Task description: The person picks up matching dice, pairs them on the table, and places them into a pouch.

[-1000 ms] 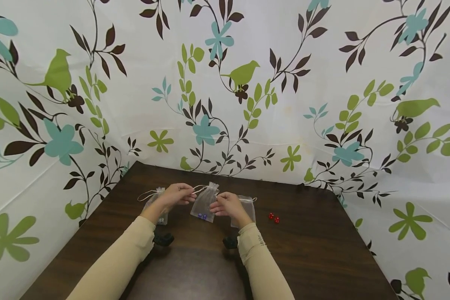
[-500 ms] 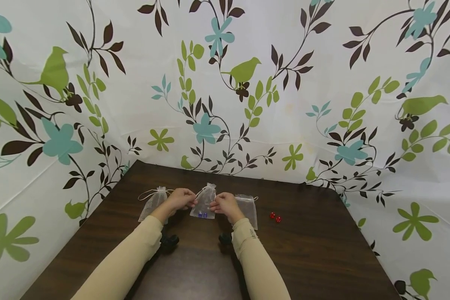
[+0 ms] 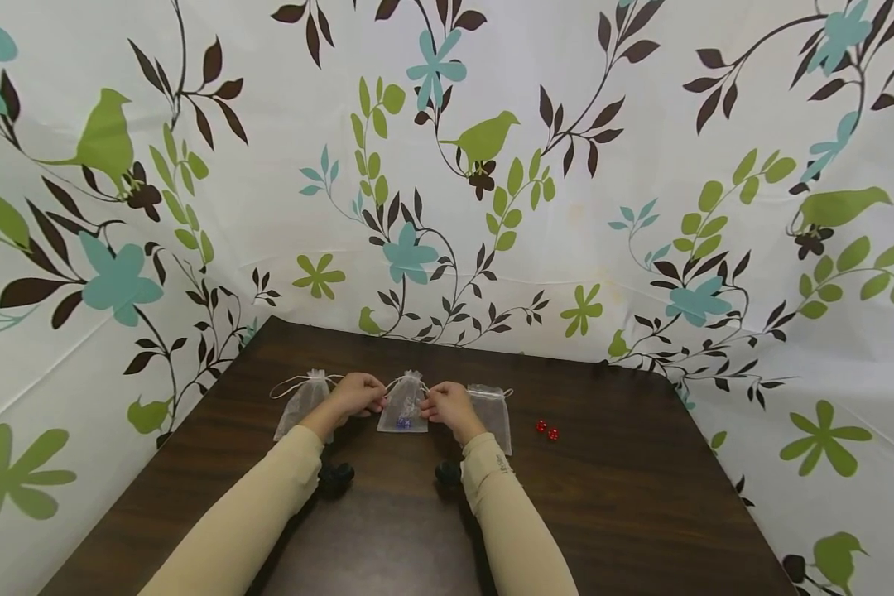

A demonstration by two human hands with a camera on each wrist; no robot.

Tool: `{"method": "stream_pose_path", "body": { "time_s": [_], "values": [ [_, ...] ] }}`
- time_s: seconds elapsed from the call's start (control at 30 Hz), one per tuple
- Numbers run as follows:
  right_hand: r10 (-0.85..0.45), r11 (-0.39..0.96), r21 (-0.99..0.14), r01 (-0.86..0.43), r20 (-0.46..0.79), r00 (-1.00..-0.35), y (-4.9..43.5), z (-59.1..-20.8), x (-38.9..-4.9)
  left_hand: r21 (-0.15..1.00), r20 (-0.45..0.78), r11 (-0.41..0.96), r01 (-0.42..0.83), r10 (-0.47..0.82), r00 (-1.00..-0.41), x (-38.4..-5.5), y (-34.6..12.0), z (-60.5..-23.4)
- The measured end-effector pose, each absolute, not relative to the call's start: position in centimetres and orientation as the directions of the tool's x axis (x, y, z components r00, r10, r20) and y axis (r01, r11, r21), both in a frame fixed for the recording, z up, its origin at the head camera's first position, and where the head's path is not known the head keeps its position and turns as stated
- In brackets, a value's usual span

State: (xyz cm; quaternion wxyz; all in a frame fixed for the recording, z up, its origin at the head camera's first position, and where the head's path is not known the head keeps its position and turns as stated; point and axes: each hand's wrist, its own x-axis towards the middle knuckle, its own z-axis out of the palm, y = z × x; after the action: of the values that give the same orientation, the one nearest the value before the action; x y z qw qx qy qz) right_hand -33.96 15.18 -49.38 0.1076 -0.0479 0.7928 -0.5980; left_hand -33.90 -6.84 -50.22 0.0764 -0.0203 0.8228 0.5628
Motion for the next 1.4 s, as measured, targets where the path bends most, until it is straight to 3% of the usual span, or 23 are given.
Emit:
{"method": "stream_pose_path", "body": {
  "time_s": [0.37, 0.6, 0.73, 0.9, 1.23, 1.4],
  "values": [
    [-0.2, 0.377, -0.926, -0.016, -0.065, -0.978, 15.7, -49.2, -33.9, 0.899, -0.101, 0.433, -0.07, 0.048, -0.994, -33.7, -7.2, -49.7],
    [-0.17, 0.467, -0.88, -0.091, 0.012, -0.985, 17.2, -49.1, -33.9, 0.699, 0.015, 0.714, 0.032, 0.029, -0.999, -33.8, -7.0, -48.7],
    [-0.148, 0.468, -0.881, -0.071, 0.001, -0.989, 18.3, -48.8, -33.8, 0.61, 0.035, 0.792, 0.024, 0.004, -0.999, -33.7, -6.8, -48.2],
    [-0.117, 0.484, -0.873, -0.055, -0.002, -0.993, 19.5, -48.5, -33.7, 0.604, 0.05, 0.796, 0.029, -0.001, -0.999, -33.9, -5.9, -48.1],
    [-0.126, 0.48, -0.867, -0.134, 0.083, -0.989, 22.7, -47.8, -32.9, 0.674, 0.115, 0.715, 0.183, 0.143, -0.983, -33.9, -3.7, -47.1],
    [-0.053, 0.586, -0.806, -0.088, 0.07, -0.996, 24.3, -48.2, -33.3, 0.644, 0.12, 0.739, 0.197, 0.156, -0.98, -33.8, -2.3, -46.9]
  ]
}}
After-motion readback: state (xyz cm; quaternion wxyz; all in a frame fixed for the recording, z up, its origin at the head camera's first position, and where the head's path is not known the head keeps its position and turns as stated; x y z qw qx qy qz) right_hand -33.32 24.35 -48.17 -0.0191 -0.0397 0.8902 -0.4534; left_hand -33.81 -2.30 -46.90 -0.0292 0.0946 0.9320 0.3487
